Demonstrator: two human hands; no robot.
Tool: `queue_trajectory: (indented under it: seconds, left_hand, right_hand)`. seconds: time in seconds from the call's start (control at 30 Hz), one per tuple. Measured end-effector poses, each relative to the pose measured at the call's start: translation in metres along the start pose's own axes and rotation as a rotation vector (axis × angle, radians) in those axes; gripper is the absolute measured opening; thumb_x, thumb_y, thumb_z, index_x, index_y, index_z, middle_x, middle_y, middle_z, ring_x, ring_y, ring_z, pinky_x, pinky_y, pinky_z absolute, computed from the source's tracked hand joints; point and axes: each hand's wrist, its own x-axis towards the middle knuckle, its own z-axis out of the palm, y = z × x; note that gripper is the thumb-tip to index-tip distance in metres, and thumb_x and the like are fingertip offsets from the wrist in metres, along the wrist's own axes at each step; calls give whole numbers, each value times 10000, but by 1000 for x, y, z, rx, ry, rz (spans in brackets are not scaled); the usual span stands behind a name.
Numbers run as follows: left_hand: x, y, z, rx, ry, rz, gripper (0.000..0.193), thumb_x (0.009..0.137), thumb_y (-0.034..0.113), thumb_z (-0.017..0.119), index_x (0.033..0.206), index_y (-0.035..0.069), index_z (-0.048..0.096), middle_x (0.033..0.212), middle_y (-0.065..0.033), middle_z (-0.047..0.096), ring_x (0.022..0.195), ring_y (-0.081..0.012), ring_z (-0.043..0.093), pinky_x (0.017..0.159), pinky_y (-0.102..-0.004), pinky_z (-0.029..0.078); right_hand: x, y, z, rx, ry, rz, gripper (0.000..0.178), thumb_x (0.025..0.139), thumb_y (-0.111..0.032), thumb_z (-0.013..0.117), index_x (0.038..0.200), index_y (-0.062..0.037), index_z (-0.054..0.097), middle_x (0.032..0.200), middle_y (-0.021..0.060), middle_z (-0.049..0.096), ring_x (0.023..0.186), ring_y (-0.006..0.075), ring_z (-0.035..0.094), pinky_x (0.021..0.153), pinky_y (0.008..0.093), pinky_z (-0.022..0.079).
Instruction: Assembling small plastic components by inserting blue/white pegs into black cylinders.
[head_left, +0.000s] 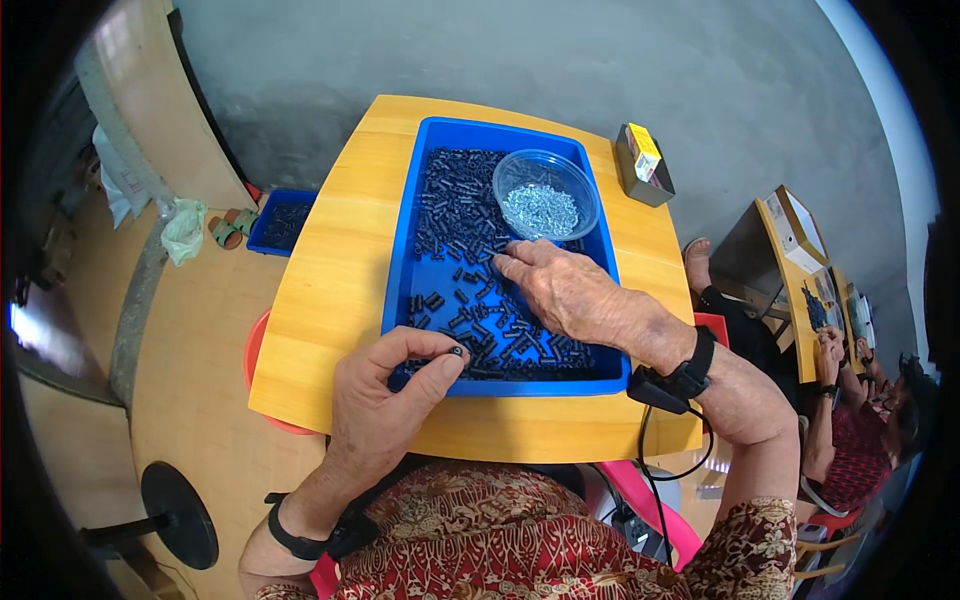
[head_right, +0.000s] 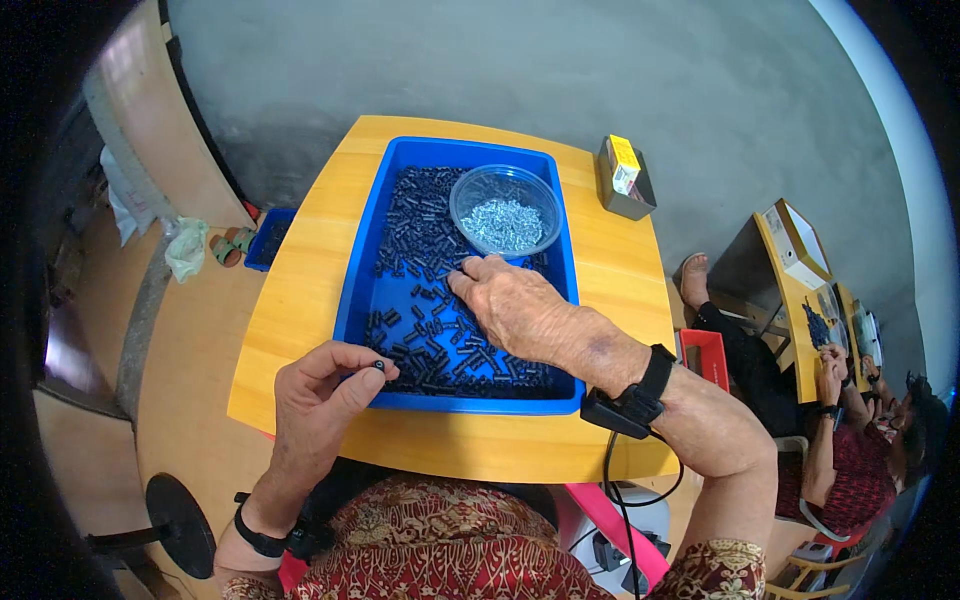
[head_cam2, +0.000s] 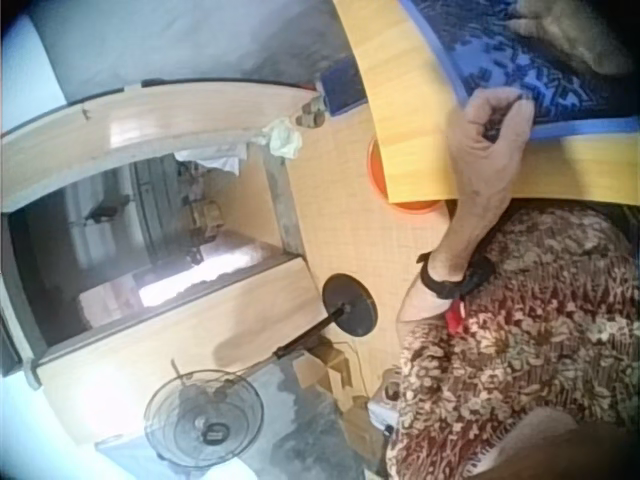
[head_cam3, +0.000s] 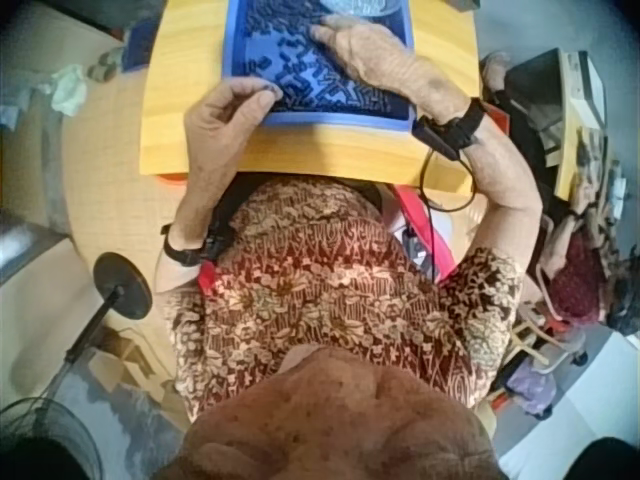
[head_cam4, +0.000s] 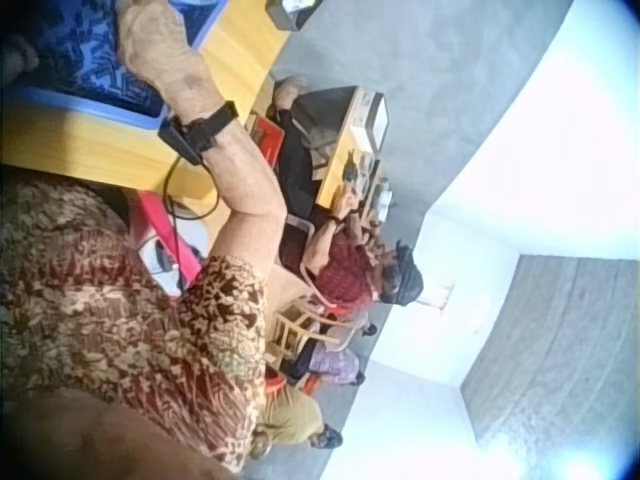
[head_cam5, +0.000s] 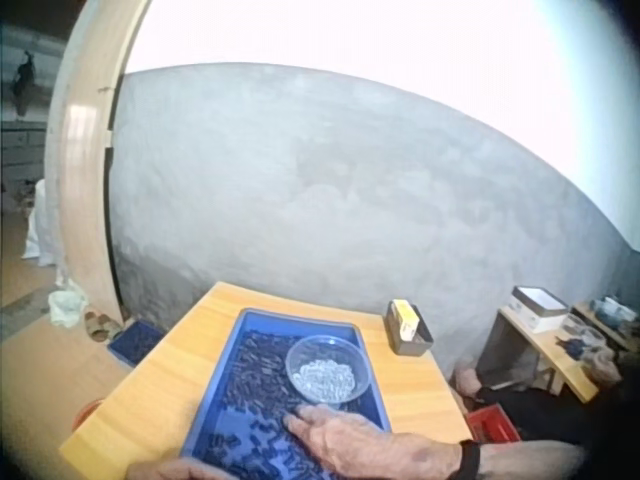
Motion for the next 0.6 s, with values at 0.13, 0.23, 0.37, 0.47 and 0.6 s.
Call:
queue_trajectory:
  seconds: [0.13, 0.23, 0.37, 0.47, 0.6]
  left_hand:
    - [1, 7, -6, -75, -22, -49, 121, 928, 96, 694, 985, -10, 701, 905, -39, 717, 862, -86, 633, 787, -250, 507]
    - [3, 7, -11, -122, -40, -85, 129, 928, 97, 693, 991, -15, 700, 912, -45, 720, 869, -85, 634, 793, -250, 507]
    - [5, 6, -13, -165, -74, -106, 125, 925, 87, 695, 988, -21, 699, 921, -52, 721, 880, -91, 638, 803, -250, 504]
    - [8, 5, -15, -135, -103, -45, 105, 915, 66, 695, 979, -18, 701, 922, -59, 719, 882, -104, 647, 802, -253, 503]
    - [7, 4, -21, -111, -115, -19, 92, 902, 43, 696, 973, -15, 701, 916, -69, 713, 875, -119, 655, 793, -256, 504]
  right_hand:
    - [-3, -5, 12, -72, 31, -69, 535, 816, 13, 618, 1334, 86, 504, 1307, 257, 514, 1129, 390, 567, 938, 431, 527]
    - [-16, -9, 2, 170, -95, -46, 552, 825, 11, 599, 1365, 60, 496, 1353, 268, 512, 1145, 392, 573, 968, 435, 515]
    - [-20, -5, -4, 247, -31, -20, 462, 827, 17, 591, 1287, 24, 548, 1104, 232, 608, 1017, 398, 628, 856, 446, 548]
    - [-14, 9, -2, 162, 81, 6, 379, 826, 11, 596, 1203, 2, 573, 964, 208, 635, 884, 407, 661, 750, 435, 572]
    - [2, 5, 1, -62, -42, 153, 431, 822, -3, 594, 1249, 41, 547, 982, 213, 646, 819, 373, 687, 690, 435, 582]
